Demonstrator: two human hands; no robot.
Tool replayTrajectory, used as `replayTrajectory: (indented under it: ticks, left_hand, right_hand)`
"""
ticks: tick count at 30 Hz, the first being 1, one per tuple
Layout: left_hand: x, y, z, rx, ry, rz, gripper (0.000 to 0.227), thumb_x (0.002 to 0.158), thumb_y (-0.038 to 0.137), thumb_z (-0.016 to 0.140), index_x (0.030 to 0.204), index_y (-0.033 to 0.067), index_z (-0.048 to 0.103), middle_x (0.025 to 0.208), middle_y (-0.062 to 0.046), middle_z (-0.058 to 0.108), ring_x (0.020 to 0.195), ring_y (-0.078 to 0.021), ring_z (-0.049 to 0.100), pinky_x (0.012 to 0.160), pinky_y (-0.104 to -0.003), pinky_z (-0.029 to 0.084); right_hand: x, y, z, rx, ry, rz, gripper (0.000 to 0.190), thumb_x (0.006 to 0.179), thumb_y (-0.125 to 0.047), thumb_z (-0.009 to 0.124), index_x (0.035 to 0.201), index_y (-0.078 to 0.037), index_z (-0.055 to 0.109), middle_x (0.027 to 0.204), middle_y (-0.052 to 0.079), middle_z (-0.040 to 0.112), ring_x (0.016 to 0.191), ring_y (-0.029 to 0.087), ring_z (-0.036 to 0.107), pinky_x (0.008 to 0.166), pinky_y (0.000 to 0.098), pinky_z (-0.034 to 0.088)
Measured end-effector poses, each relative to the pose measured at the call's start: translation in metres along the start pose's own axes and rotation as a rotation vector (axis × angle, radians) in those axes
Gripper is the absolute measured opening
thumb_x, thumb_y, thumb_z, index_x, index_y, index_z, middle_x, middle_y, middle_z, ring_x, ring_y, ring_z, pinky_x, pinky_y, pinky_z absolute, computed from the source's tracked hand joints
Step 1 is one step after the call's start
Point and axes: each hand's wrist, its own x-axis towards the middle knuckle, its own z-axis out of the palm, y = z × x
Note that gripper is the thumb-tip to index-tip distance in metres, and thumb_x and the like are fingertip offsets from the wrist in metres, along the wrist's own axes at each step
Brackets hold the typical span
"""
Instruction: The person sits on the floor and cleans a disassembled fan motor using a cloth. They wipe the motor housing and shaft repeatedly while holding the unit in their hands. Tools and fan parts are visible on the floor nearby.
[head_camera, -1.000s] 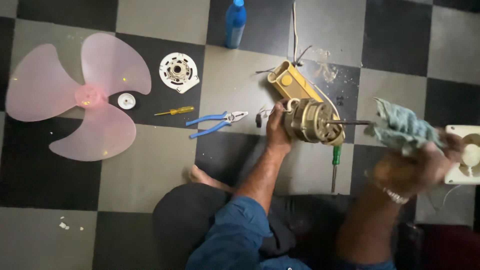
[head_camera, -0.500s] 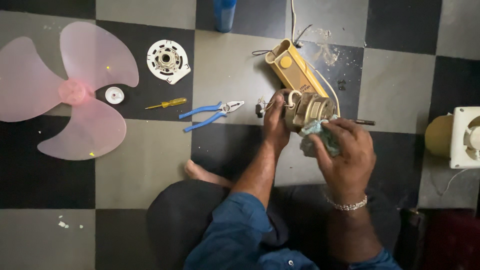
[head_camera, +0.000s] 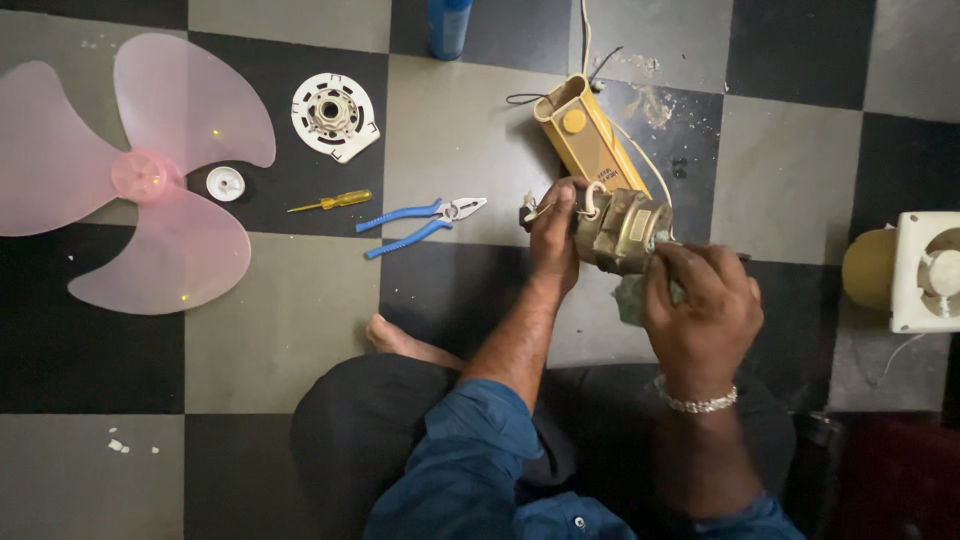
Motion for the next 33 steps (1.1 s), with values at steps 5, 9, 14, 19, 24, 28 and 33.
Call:
replayTrajectory:
  ticks: [5, 9, 14, 19, 24, 28, 33]
  left_hand:
    - [0.003, -0.003, -0.002, -0.025, 0.011, -0.041, 0.038, 0.102, 0.043, 0.063, 0.116, 0.0074, 0.063, 0.104, -0.005, 0.065, 0.097, -0.0155, 0.061, 0.086, -0.03, 0.051]
    - [0.01, -0.002, -0.008, 0.07, -0.019, -0.052, 0.034, 0.1, 0.04, 0.065, 0.116, 0.0099, 0.065, 0.103, -0.003, 0.065, 0.097, -0.0143, 0.061, 0.087, -0.029, 0.05]
    - [0.012, -0.008, -0.006, 0.107, -0.132, 0.003, 0.031, 0.102, 0.036, 0.069, 0.115, 0.0081, 0.065, 0.106, -0.004, 0.065, 0.099, -0.0143, 0.059, 0.09, -0.029, 0.048]
    - [0.002, -0.011, 0.002, 0.116, -0.067, 0.049, 0.031, 0.102, 0.035, 0.067, 0.113, 0.0068, 0.066, 0.108, -0.004, 0.068, 0.101, -0.0141, 0.061, 0.092, -0.029, 0.05]
    - [0.002, -0.004, 0.0, 0.044, -0.009, -0.008, 0.035, 0.102, 0.04, 0.063, 0.114, 0.0069, 0.065, 0.105, -0.004, 0.068, 0.098, -0.0152, 0.063, 0.088, -0.03, 0.051]
    - [0.01, -0.009, -0.009, -0.057, -0.045, 0.062, 0.041, 0.111, 0.042, 0.059, 0.116, 0.0022, 0.066, 0.106, -0.007, 0.067, 0.1, -0.0168, 0.062, 0.091, -0.031, 0.051]
    - [0.019, -0.011, -0.027, -0.18, 0.17, -0.07, 0.038, 0.104, 0.04, 0.057, 0.116, 0.0055, 0.066, 0.106, -0.006, 0.069, 0.099, -0.0193, 0.065, 0.087, -0.034, 0.054]
  right_hand:
    - [0.006, 0.007, -0.017, 0.048, -0.239, 0.042, 0.017, 0.086, -0.013, 0.083, 0.102, -0.009, 0.078, 0.105, 0.008, 0.075, 0.089, 0.023, 0.073, 0.081, 0.0337, 0.058]
    - [-0.001, 0.018, -0.007, -0.002, -0.126, -0.069, 0.014, 0.089, -0.011, 0.083, 0.102, -0.012, 0.077, 0.109, 0.006, 0.077, 0.094, 0.02, 0.076, 0.085, 0.0328, 0.059]
    - [-0.003, 0.026, 0.01, 0.021, 0.109, -0.041, 0.008, 0.1, -0.009, 0.084, 0.101, -0.009, 0.076, 0.103, 0.006, 0.077, 0.093, 0.018, 0.077, 0.083, 0.0275, 0.061]
    - [0.0, 0.022, 0.003, -0.075, 0.023, 0.045, 0.007, 0.098, -0.012, 0.083, 0.096, -0.01, 0.077, 0.099, 0.007, 0.077, 0.081, 0.02, 0.075, 0.074, 0.0313, 0.059]
    - [-0.01, 0.035, -0.028, 0.025, -0.593, 0.017, 0.016, 0.077, -0.024, 0.08, 0.087, -0.011, 0.081, 0.082, 0.01, 0.076, 0.066, 0.028, 0.071, 0.064, 0.0389, 0.056]
    - [-0.002, 0.057, 0.009, -0.032, -0.909, -0.014, 0.027, 0.081, -0.039, 0.076, 0.086, -0.013, 0.082, 0.081, 0.011, 0.077, 0.067, 0.03, 0.072, 0.067, 0.0426, 0.057]
    - [-0.002, 0.059, 0.057, 0.106, -0.85, -0.002, 0.045, 0.077, -0.04, 0.08, 0.103, -0.004, 0.078, 0.088, 0.019, 0.075, 0.075, 0.034, 0.072, 0.069, 0.0463, 0.057]
